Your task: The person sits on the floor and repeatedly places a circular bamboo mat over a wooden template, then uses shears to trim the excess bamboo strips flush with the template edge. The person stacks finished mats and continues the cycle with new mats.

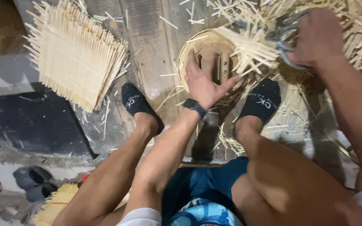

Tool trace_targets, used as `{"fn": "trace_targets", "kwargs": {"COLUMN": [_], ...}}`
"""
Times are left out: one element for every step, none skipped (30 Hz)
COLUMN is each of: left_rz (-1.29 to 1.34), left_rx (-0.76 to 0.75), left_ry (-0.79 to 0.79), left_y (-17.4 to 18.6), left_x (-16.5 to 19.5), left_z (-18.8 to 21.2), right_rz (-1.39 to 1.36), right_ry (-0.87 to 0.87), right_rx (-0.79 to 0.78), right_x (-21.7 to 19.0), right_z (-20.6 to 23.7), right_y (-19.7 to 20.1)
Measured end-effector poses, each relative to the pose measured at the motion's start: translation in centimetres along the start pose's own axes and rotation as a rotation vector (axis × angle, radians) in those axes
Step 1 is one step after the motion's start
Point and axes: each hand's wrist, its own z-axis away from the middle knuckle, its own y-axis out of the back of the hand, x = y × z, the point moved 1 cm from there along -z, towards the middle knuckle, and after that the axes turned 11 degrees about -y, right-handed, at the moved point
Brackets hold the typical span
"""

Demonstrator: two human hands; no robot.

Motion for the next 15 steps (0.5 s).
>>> {"fn": "trace_targets", "kwargs": {"left_rz": [0.007, 0.012, 0.015, 0.028, 0.036, 0.04, 0.005, -0.028, -0.056, -0.039, -0.021, -0.003, -0.001, 0.0, 0.0], "left_rx": [-0.011, -0.023, -0.037, -0.077, -0.114, -0.148, -0.17, -0.193, -0.222, -0.273, -0.324, -0.373, -0.358, -0.347, -0.335], "left_ry": [-0.045, -0.089, -0.13, -0.139, -0.146, -0.156, -0.2, -0.247, -0.292, -0.287, -0.279, -0.267, -0.288, -0.308, -0.328], "left_y": [-0.4, -0.7, -0.9, -0.9, -0.8, -0.5, -0.2, 0.3, 0.7, 1.0, 1.4, 1.6, 1.8, 1.8, 1.9], "left_x": [0.1, 0.0, -0.1, -0.5, -0.9, -1.4, -1.8, -2.1, -2.4, -2.6, -2.8, -2.8, -2.8, -2.8, -2.8], "left_z": [0.2, 0.1, 0.0, -0.3, -0.6, -1.0, -1.3, -1.8, -1.9, -2.1, -2.2, -2.2, -2.3, -2.4, -2.4], "right_rz": [-0.004, -0.01, -0.019, -0.042, -0.069, -0.097, -0.137, -0.174, -0.21, -0.214, -0.217, -0.219, -0.205, -0.193, -0.181], "right_ry": [-0.024, -0.045, -0.064, -0.039, -0.013, 0.013, 0.034, 0.053, 0.071, 0.074, 0.081, 0.091, 0.08, 0.068, 0.059], "right_rx": [-0.037, -0.074, -0.114, -0.085, -0.053, -0.016, -0.008, 0.0, -0.001, 0.042, 0.084, 0.127, 0.11, 0.091, 0.073], "right_x": [-0.8, -1.7, -2.4, -3.0, -3.4, -3.7, -3.4, -2.9, -2.4, -1.8, -1.3, -1.1, -0.9, -1.0, -1.3], "right_z": [-0.2, -0.7, -1.0, -1.4, -1.7, -2.0, -2.0, -1.9, -1.6, -1.3, -1.1, -0.9, -0.8, -0.8, -0.9], "right_y": [0.1, 0.0, -0.2, -0.4, -0.7, -1.1, -1.5, -1.8, -2.1, -2.3, -2.4, -2.6, -2.5, -2.3, -2.0]}}
